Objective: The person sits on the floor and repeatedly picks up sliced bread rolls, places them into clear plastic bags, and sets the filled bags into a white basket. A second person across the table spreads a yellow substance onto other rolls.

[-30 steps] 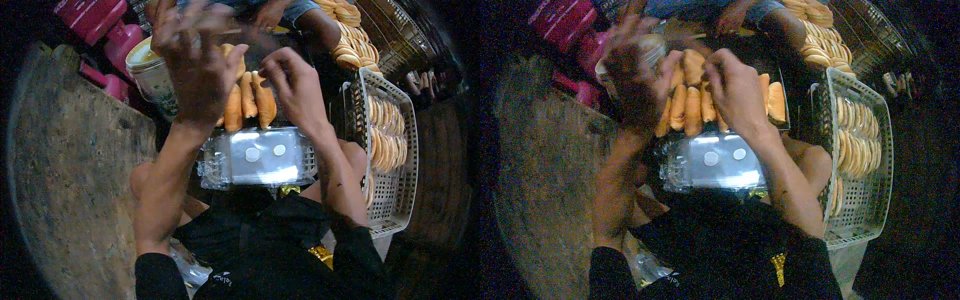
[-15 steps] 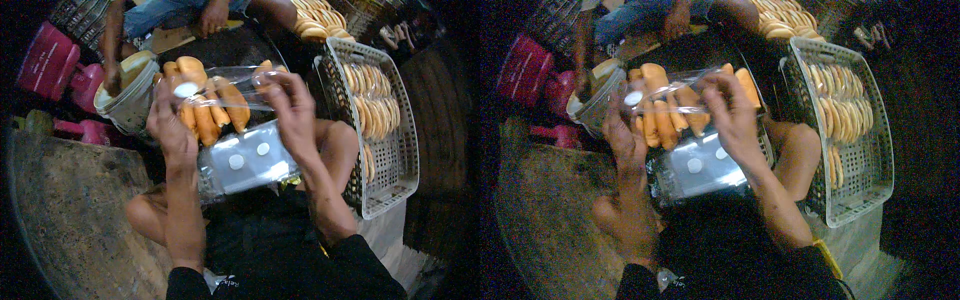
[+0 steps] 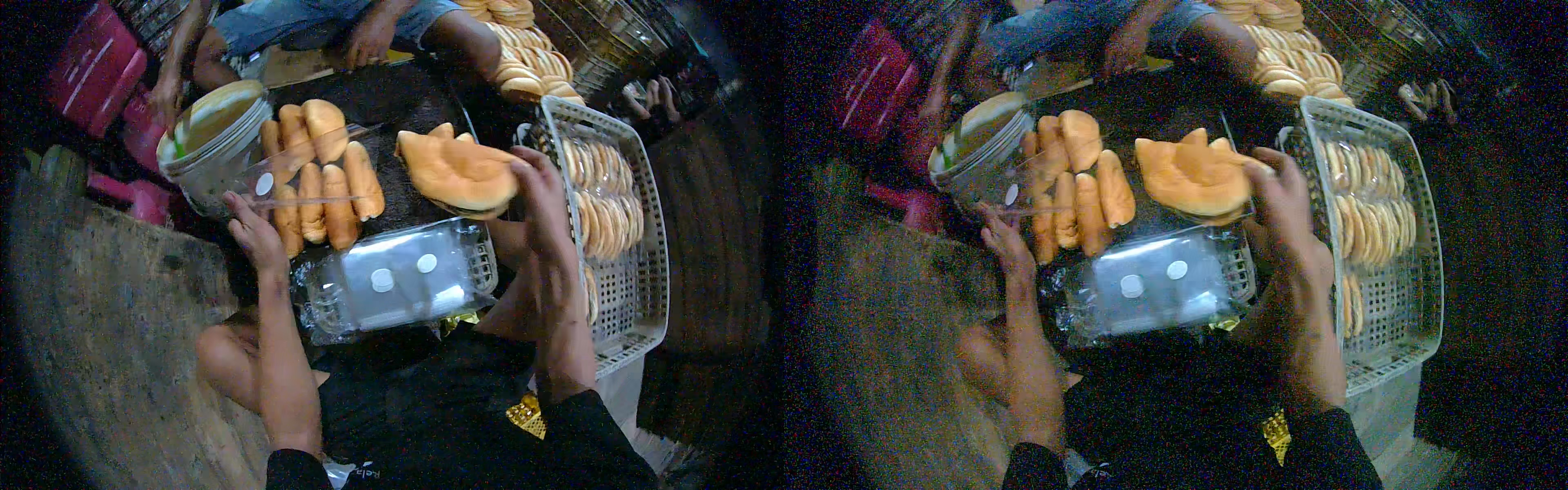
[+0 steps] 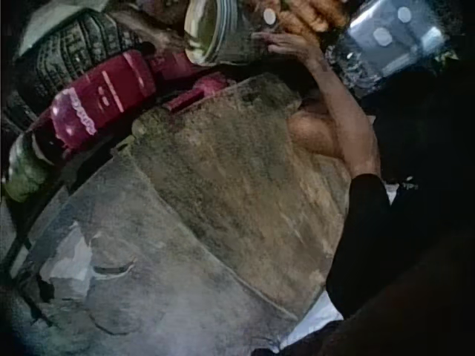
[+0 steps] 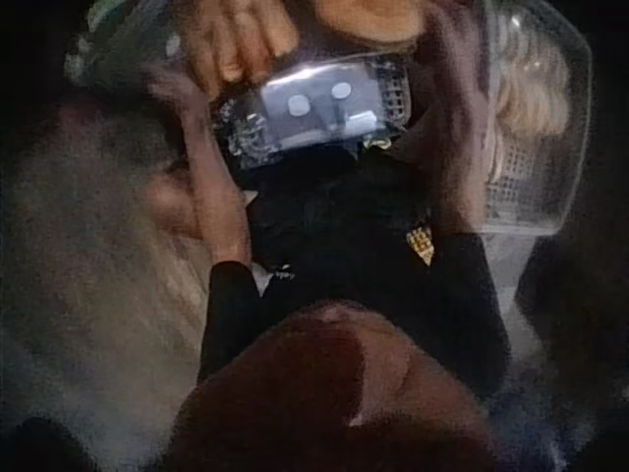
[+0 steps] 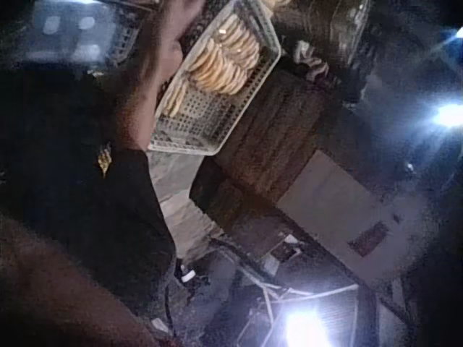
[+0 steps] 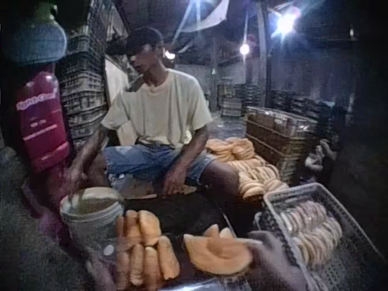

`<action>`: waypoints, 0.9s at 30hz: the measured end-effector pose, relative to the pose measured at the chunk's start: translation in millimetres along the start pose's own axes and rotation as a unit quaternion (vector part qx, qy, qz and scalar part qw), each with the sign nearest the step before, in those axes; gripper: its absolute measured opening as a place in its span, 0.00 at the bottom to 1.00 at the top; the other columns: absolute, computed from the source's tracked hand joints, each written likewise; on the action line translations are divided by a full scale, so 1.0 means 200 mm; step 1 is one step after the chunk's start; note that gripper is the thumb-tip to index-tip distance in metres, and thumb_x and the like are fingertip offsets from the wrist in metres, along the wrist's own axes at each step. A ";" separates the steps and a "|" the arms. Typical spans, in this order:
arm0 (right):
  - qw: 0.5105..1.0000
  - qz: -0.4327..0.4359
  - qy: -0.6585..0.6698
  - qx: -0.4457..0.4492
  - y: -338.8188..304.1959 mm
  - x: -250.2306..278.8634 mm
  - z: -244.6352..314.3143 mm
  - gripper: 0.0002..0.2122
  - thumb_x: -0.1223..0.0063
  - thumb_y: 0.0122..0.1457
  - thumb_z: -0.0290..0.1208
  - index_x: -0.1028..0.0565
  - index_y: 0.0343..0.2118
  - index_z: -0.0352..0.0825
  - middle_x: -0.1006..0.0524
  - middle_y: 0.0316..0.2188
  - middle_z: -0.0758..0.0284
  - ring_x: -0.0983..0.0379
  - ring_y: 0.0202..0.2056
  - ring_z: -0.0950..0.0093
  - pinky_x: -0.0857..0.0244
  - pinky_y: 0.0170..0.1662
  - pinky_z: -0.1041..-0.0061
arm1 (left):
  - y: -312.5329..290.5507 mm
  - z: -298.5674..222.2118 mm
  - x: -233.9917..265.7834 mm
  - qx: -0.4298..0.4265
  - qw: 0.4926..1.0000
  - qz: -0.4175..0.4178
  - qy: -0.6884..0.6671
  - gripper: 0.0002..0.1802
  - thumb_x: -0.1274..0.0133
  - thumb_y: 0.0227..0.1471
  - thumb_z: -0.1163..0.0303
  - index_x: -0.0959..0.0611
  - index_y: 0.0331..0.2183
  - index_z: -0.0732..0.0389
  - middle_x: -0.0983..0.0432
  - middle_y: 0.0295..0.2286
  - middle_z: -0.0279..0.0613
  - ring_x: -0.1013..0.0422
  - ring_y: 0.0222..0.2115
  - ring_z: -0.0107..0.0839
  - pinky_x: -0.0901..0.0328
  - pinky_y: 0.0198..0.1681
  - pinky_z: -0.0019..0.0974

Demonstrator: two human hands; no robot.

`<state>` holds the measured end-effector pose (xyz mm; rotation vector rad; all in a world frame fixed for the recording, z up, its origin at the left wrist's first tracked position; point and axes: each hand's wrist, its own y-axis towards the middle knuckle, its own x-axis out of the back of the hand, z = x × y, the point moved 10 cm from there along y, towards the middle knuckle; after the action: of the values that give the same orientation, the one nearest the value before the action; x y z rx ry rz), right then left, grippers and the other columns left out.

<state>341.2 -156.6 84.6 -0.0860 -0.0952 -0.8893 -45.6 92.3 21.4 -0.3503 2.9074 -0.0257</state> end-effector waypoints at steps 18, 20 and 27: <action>0.944 0.131 -0.052 0.300 -0.54 -0.47 0.52 0.21 0.44 0.57 0.35 0.34 0.50 0.30 0.27 0.44 0.61 0.31 0.49 0.68 0.40 0.54 0.71 | -0.74 -0.33 -0.47 -0.112 0.929 0.346 -0.072 0.40 0.47 0.55 0.59 0.48 0.63 0.52 0.43 0.58 0.42 0.39 0.56 0.38 0.35 0.53 0.50; 0.965 0.092 0.082 0.230 -0.48 -0.51 0.48 0.20 0.43 0.57 0.36 0.32 0.47 0.28 0.26 0.43 0.62 0.30 0.47 0.70 0.39 0.53 0.72 | -0.73 -0.29 -0.51 0.106 0.882 0.326 -0.323 0.40 0.46 0.55 0.60 0.48 0.63 0.52 0.45 0.59 0.42 0.40 0.57 0.40 0.36 0.54 0.52; 0.931 0.237 0.275 -0.046 -0.49 -0.58 0.27 0.21 0.46 0.58 0.31 0.33 0.52 0.26 0.26 0.47 0.62 0.29 0.47 0.75 0.38 0.53 0.75 | -0.56 -0.19 -0.22 -0.073 0.961 0.267 0.003 0.31 0.53 0.59 0.50 0.35 0.56 0.62 0.39 0.53 0.42 0.37 0.52 0.30 0.35 0.51 0.40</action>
<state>190.1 -122.0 127.1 0.0557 0.4761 -0.4078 13.9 -5.6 72.5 0.4189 2.9131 0.2716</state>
